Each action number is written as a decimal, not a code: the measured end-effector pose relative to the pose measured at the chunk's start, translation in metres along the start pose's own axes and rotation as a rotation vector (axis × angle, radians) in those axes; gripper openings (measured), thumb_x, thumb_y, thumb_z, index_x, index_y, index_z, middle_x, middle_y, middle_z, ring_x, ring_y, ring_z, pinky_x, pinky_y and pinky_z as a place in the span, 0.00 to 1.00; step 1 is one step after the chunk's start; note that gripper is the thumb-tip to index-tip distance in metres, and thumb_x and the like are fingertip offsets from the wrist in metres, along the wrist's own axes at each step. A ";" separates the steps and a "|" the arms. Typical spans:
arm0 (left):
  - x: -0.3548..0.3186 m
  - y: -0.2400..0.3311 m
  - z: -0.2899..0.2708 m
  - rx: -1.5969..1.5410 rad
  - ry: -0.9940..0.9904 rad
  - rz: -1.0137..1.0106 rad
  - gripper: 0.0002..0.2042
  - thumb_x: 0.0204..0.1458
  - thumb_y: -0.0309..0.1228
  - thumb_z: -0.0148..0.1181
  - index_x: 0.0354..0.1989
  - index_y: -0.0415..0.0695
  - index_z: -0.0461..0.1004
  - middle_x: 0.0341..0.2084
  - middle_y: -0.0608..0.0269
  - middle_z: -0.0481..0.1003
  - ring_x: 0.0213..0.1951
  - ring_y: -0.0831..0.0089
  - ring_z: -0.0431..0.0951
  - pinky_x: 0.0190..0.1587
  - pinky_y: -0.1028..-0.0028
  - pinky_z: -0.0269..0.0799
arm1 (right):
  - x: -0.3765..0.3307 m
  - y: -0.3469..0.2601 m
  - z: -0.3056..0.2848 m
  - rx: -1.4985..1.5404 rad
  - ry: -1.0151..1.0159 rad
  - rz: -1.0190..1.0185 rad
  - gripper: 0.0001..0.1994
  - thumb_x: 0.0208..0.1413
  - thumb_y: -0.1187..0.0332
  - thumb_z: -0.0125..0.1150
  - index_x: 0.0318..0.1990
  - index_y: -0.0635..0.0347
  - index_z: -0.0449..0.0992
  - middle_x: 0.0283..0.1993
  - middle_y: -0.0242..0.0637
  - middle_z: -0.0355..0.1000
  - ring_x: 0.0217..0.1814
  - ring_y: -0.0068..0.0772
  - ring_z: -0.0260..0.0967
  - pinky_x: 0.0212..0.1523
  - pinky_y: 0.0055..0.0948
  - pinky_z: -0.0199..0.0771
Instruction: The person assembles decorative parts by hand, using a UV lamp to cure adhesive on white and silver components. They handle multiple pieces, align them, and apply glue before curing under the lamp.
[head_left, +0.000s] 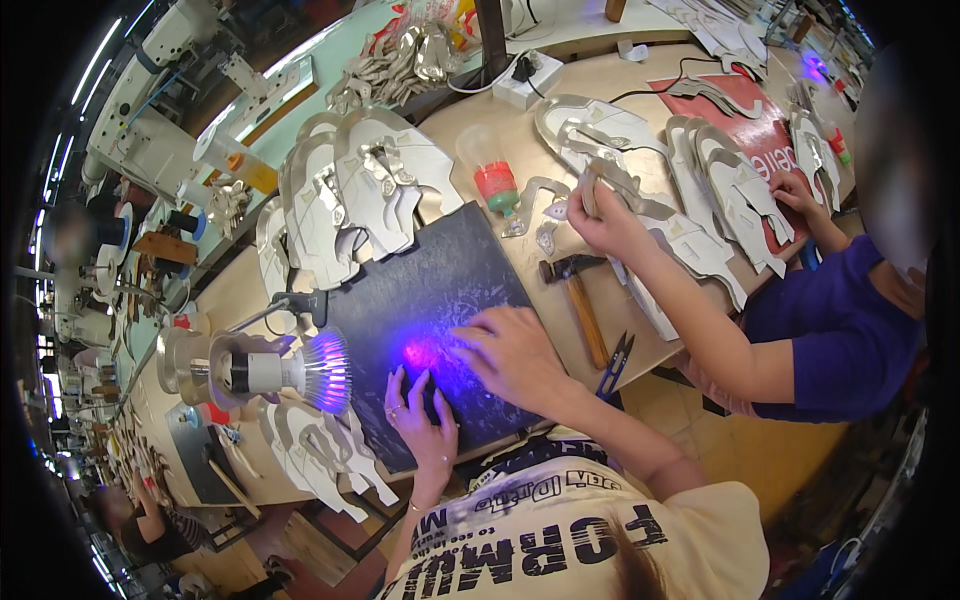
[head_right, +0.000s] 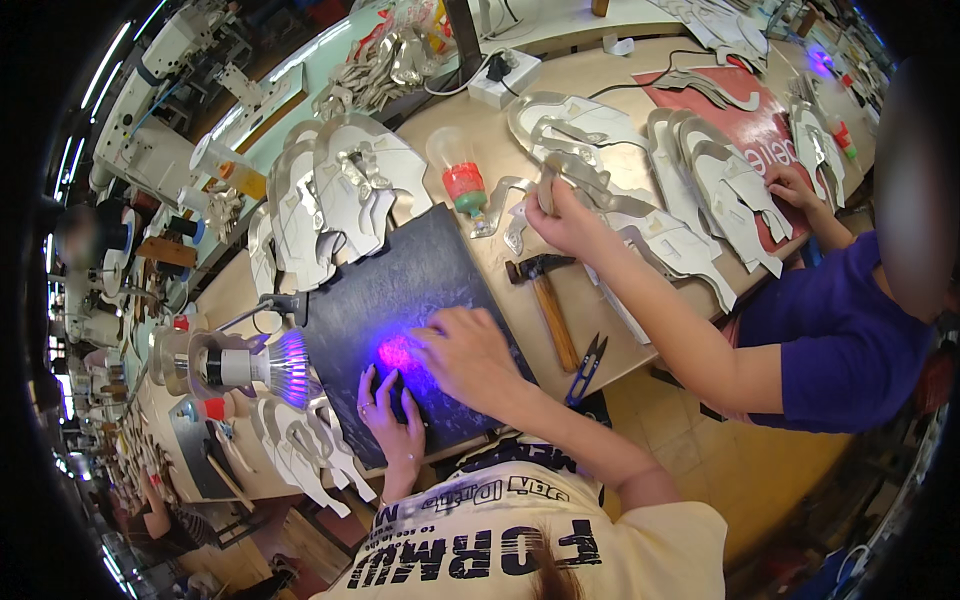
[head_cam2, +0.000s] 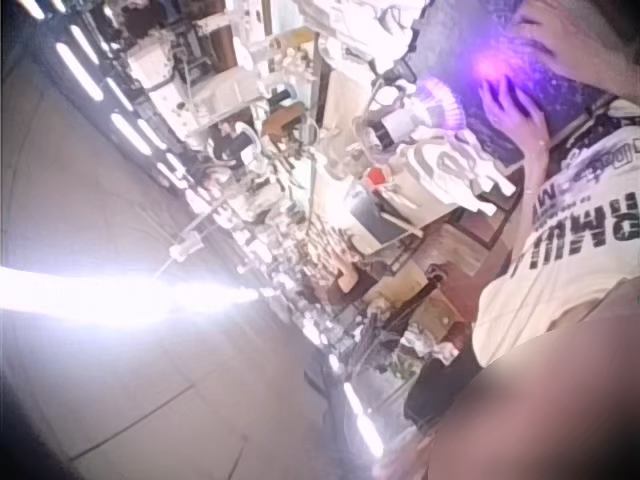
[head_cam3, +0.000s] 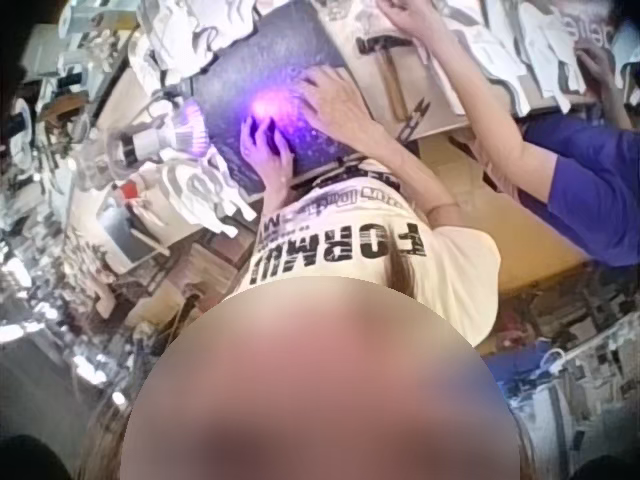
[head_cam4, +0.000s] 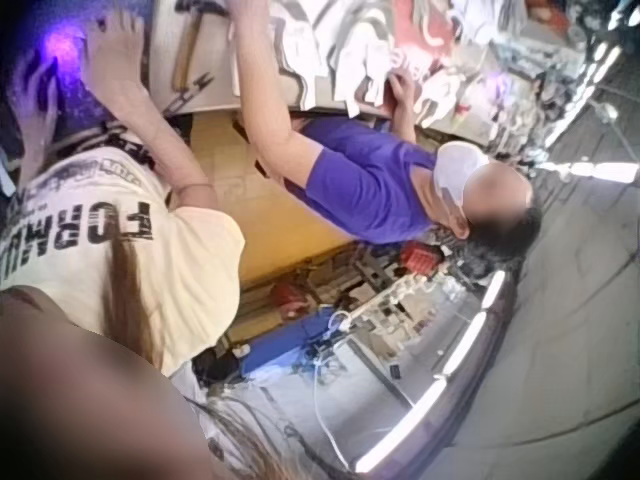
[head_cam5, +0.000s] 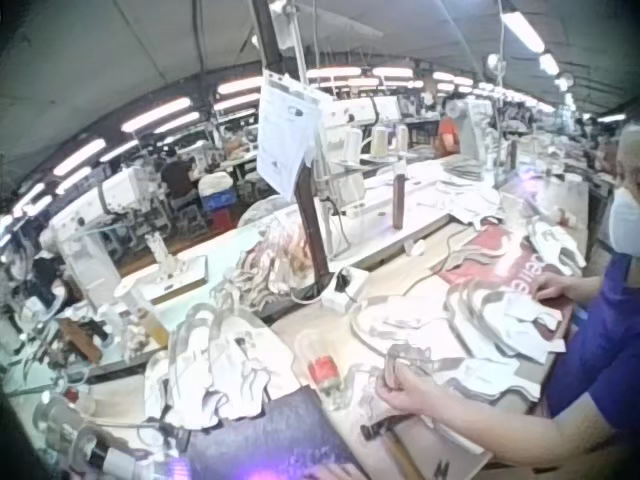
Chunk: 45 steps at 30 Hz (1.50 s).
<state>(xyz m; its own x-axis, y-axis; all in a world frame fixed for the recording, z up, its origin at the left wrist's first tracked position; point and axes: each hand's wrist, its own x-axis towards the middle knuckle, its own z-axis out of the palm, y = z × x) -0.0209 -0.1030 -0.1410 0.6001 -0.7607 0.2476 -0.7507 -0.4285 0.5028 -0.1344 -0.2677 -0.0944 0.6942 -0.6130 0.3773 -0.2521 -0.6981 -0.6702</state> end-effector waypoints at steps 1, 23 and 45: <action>0.001 0.001 0.000 0.000 -0.004 0.007 0.17 0.54 0.26 0.58 0.53 0.42 0.73 0.60 0.44 0.64 0.64 0.47 0.60 0.64 0.52 0.51 | -0.012 0.003 -0.010 -0.062 0.016 0.108 0.14 0.52 0.63 0.66 0.45 0.56 0.78 0.40 0.38 0.71 0.46 0.42 0.69 0.47 0.40 0.66; 0.000 0.029 0.010 -0.072 -0.091 0.072 0.18 0.51 0.29 0.64 0.52 0.43 0.74 0.61 0.45 0.63 0.63 0.47 0.60 0.64 0.53 0.53 | -0.045 0.039 -0.058 -0.281 0.176 0.341 0.15 0.55 0.66 0.64 0.49 0.60 0.78 0.47 0.41 0.69 0.49 0.43 0.66 0.50 0.39 0.63; 0.001 0.030 0.012 -0.082 -0.027 0.078 0.18 0.47 0.27 0.64 0.49 0.44 0.75 0.59 0.49 0.66 0.61 0.47 0.63 0.63 0.53 0.56 | 0.162 0.103 0.009 -0.357 0.018 0.274 0.35 0.53 0.62 0.64 0.66 0.65 0.58 0.48 0.51 0.70 0.52 0.52 0.69 0.55 0.45 0.69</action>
<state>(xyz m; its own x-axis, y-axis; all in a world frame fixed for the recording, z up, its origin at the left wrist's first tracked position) -0.0459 -0.1229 -0.1357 0.5324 -0.8034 0.2667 -0.7690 -0.3272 0.5492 -0.0415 -0.4359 -0.1079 0.5584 -0.7971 0.2299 -0.6439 -0.5912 -0.4857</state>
